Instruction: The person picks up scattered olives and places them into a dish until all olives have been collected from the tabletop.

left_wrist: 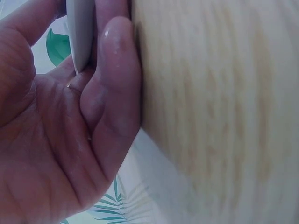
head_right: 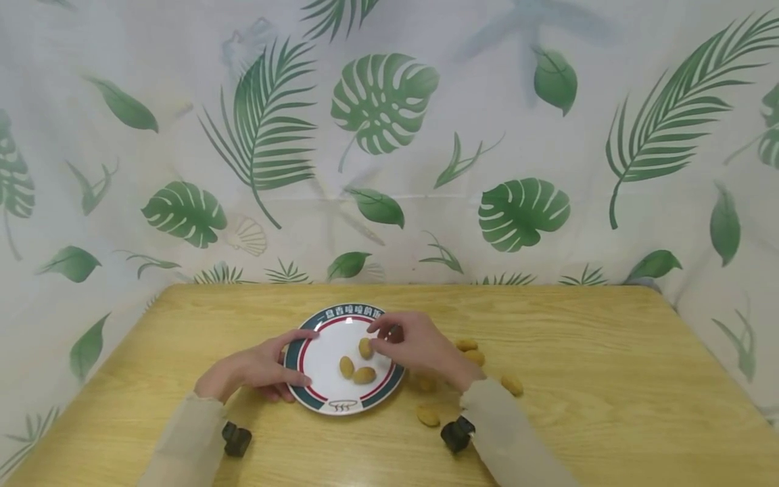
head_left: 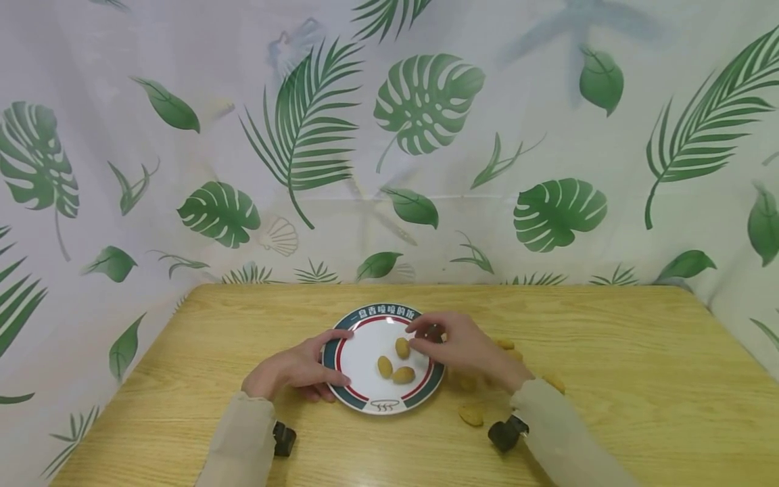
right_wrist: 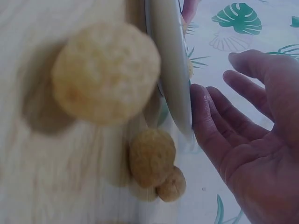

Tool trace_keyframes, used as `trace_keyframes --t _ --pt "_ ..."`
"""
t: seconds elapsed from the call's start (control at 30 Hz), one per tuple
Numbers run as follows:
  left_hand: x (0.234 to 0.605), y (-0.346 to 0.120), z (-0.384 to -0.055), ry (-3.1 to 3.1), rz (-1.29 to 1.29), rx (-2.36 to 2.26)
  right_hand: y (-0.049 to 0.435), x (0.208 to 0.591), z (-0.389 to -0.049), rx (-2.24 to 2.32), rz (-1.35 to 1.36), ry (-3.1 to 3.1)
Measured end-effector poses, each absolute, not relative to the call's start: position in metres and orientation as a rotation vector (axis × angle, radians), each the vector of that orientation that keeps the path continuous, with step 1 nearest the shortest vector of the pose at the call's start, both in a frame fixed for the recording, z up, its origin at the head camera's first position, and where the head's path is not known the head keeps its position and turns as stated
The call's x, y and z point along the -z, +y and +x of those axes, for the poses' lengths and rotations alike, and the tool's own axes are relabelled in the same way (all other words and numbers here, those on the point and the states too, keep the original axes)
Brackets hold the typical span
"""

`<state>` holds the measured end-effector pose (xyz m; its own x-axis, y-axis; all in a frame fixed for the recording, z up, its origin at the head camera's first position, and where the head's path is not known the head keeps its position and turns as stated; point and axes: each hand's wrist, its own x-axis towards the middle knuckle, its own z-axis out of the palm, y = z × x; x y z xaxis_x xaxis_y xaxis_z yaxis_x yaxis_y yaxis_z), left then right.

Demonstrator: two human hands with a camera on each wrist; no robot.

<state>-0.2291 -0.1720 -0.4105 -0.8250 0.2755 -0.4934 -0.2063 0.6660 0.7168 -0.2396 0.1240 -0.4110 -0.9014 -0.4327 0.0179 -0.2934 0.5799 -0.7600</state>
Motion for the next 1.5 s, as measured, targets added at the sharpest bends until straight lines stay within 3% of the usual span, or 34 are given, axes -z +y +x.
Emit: trace_keyframes --t 0.53,1.5 --pt "0.411 -0.172 -0.229 2.297 0.047 -1.092 0.148 0.407 -0.236 1.233 -0.76 2.664" --pt "0.409 -0.172 -0.228 2.305 0.055 -1.09 0.201 0.398 -0.207 1.223 -0.752 2.769"
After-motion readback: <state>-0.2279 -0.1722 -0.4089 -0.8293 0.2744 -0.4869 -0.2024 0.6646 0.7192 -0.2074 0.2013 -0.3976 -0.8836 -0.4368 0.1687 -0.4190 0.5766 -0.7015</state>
